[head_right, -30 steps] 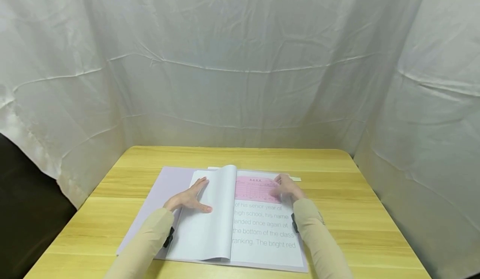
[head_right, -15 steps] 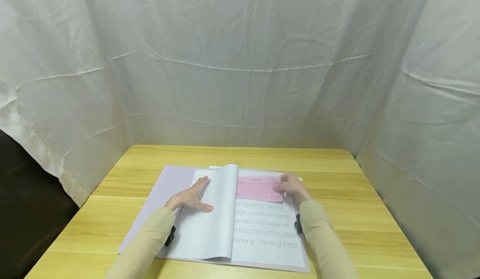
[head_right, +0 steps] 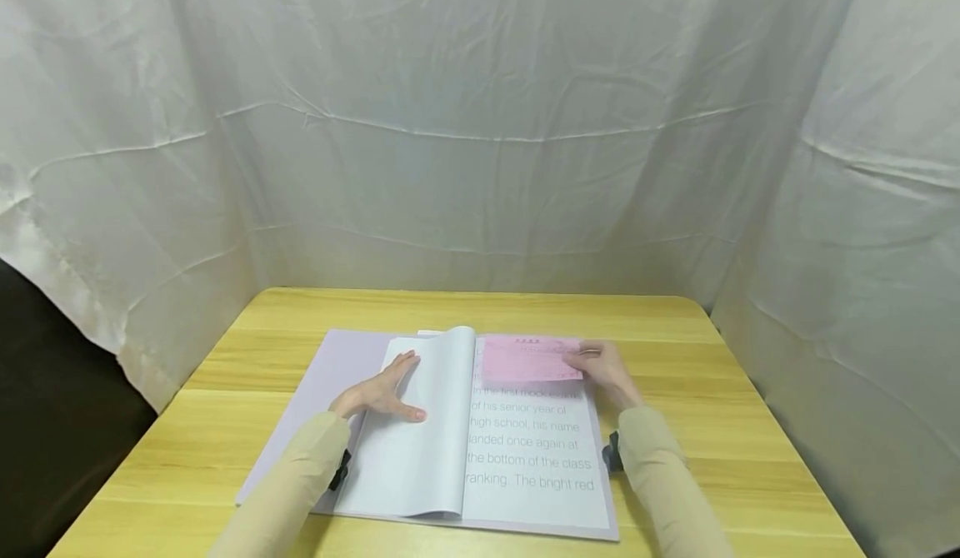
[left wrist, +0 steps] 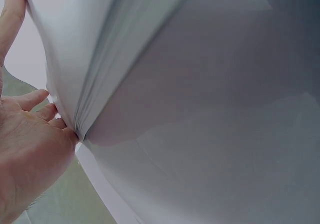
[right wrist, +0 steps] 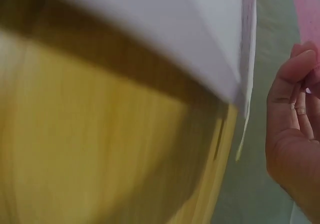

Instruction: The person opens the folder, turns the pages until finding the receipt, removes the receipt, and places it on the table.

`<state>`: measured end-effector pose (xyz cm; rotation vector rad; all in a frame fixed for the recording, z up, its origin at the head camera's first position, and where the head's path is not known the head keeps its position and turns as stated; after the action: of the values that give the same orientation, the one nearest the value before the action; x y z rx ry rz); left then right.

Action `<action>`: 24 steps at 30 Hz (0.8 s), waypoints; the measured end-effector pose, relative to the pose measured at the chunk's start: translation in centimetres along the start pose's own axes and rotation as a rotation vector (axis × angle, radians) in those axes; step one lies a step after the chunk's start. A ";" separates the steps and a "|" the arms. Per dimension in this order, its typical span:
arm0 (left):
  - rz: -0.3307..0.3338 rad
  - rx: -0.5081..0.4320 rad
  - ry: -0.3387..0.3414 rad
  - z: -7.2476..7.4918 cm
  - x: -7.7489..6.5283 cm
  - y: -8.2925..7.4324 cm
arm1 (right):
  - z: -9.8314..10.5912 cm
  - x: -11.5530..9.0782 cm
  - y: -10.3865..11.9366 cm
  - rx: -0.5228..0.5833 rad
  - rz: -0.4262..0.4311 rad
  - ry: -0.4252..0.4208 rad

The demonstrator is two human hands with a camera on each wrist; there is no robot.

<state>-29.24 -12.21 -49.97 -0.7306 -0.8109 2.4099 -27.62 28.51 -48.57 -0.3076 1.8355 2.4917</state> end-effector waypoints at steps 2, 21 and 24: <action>-0.003 -0.009 -0.001 0.0 0.0 0.0 | 0.7 -0.2 -0.1 0.012 0.010 0.001; -0.025 -0.157 -0.032 0.8 -1.4 0.1 | 11.0 -4.1 -5.1 0.032 -0.029 0.031; -0.031 -0.146 -0.042 1.4 -1.8 0.3 | 12.2 -5.0 -5.5 0.014 -0.042 0.007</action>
<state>-28.84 -13.98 -48.62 -0.7192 -1.0158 2.3646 -23.63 42.20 -49.36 -0.3510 1.8287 2.4520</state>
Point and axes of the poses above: each hand's wrist, its own x-axis towards the middle knuckle, its own z-axis out of the back of the hand, y = z × x, the point moved 1 cm from there along x, towards the middle knuckle, and after that the axes turned 7 degrees about y, right-handed, at the moved point
